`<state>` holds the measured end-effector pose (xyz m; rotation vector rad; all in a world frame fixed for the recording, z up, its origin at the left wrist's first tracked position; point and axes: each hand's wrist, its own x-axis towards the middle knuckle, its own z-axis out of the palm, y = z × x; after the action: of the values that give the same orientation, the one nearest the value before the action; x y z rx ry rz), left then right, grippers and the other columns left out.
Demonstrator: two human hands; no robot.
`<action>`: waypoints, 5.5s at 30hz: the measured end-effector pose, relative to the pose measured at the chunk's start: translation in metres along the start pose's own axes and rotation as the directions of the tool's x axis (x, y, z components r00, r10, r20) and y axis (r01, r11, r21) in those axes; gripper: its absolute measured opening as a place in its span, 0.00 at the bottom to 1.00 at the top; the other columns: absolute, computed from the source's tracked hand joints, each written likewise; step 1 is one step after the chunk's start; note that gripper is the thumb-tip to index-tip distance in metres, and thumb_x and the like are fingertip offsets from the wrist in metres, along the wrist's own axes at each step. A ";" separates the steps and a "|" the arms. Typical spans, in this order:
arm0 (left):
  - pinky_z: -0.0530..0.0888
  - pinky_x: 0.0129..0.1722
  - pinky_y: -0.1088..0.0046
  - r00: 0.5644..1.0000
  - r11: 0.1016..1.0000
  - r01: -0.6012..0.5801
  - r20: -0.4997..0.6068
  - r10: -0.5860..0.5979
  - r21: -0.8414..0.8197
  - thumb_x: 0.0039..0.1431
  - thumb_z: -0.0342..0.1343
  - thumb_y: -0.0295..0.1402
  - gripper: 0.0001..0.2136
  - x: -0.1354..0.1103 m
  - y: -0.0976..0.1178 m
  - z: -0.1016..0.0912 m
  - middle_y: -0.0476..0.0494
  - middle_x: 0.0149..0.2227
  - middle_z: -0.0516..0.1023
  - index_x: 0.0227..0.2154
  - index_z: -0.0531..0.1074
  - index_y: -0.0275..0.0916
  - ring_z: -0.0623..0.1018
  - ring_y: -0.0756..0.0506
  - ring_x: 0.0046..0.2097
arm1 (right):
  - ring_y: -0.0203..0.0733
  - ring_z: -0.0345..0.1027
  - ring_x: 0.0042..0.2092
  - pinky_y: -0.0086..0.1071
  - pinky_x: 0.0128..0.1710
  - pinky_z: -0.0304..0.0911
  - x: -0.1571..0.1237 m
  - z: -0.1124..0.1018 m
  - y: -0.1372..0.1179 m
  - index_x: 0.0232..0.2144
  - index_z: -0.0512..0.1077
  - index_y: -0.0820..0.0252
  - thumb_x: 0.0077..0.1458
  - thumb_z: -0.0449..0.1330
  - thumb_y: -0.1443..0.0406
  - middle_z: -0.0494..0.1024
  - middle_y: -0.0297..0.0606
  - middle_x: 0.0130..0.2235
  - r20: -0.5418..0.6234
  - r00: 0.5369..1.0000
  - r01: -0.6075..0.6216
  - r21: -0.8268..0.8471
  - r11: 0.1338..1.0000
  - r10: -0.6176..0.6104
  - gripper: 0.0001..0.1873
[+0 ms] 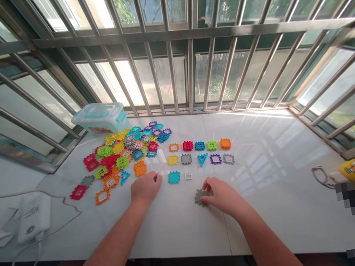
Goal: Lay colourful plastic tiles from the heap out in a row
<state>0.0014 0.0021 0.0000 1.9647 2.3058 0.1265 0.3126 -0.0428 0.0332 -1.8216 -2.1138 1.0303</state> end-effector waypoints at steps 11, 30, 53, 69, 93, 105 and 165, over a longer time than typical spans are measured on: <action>0.71 0.38 0.66 1.000 1.000 0.007 0.021 -0.007 0.002 0.71 0.43 0.42 0.21 0.000 0.001 -0.002 0.37 0.38 0.84 0.38 0.82 0.44 0.83 0.37 0.41 | 0.32 0.51 0.18 0.30 0.20 0.48 0.022 -0.002 -0.035 0.21 0.65 0.57 0.69 0.46 0.40 0.62 0.30 0.18 0.454 0.866 -0.400 0.375 0.836 0.211 0.35; 0.70 0.40 0.67 0.999 1.000 0.009 0.040 -0.008 -0.003 0.72 0.43 0.42 0.20 -0.005 0.003 -0.006 0.37 0.39 0.84 0.41 0.82 0.44 0.82 0.39 0.42 | 0.42 0.61 0.19 0.38 0.25 0.61 0.054 0.022 -0.065 0.22 0.68 0.55 0.63 0.42 0.31 0.69 0.38 0.18 0.652 0.676 -0.312 -0.169 0.935 0.343 0.40; 0.72 0.39 0.65 1.000 1.000 -0.004 0.018 0.005 -0.009 0.71 0.43 0.42 0.20 -0.001 0.002 -0.002 0.38 0.38 0.85 0.41 0.82 0.45 0.83 0.37 0.41 | 0.37 0.60 0.23 0.33 0.29 0.57 0.015 -0.019 -0.048 0.20 0.72 0.57 0.68 0.43 0.36 0.77 0.39 0.24 0.475 0.874 -0.171 0.095 0.981 0.106 0.41; 0.73 0.42 0.65 0.998 1.000 0.025 0.055 -0.025 0.007 0.71 0.41 0.42 0.22 -0.003 0.004 -0.006 0.37 0.40 0.85 0.43 0.83 0.45 0.82 0.38 0.44 | 0.57 0.69 0.55 0.41 0.51 0.64 -0.027 0.047 -0.036 0.48 0.73 0.54 0.61 0.67 0.54 0.74 0.48 0.53 -0.202 0.979 -0.095 -0.296 0.950 0.035 0.17; 0.71 0.37 0.65 1.000 1.000 -0.008 -0.009 0.008 0.013 0.71 0.42 0.42 0.22 0.000 0.000 0.004 0.38 0.37 0.84 0.39 0.82 0.44 0.82 0.37 0.40 | 0.46 0.74 0.43 0.32 0.35 0.53 0.004 0.024 -0.032 0.42 0.78 0.55 0.59 0.68 0.64 0.83 0.37 0.40 -0.029 0.983 -0.181 -0.205 0.962 0.179 0.09; 0.70 0.35 0.65 1.000 1.000 -0.013 -0.013 0.013 0.003 0.70 0.42 0.42 0.22 0.000 -0.001 0.003 0.38 0.37 0.84 0.39 0.82 0.44 0.82 0.37 0.39 | 0.45 0.75 0.40 0.32 0.33 0.55 -0.004 0.022 -0.040 0.44 0.78 0.54 0.57 0.71 0.63 0.82 0.35 0.36 -0.033 0.988 -0.152 -0.125 0.980 0.149 0.12; 0.71 0.40 0.66 0.999 0.998 0.017 0.044 -0.015 -0.055 0.71 0.44 0.41 0.20 -0.001 0.001 -0.004 0.37 0.39 0.85 0.40 0.82 0.43 0.83 0.39 0.43 | 0.57 0.69 0.58 0.46 0.56 0.64 0.134 -0.024 -0.026 0.57 0.69 0.55 0.60 0.67 0.60 0.79 0.46 0.56 -0.171 0.857 0.376 -0.438 0.817 -0.486 0.24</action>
<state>0.0025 0.0013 0.0041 1.9033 2.2658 0.1436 0.2723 0.0898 0.0264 -1.3853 -2.5037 0.2351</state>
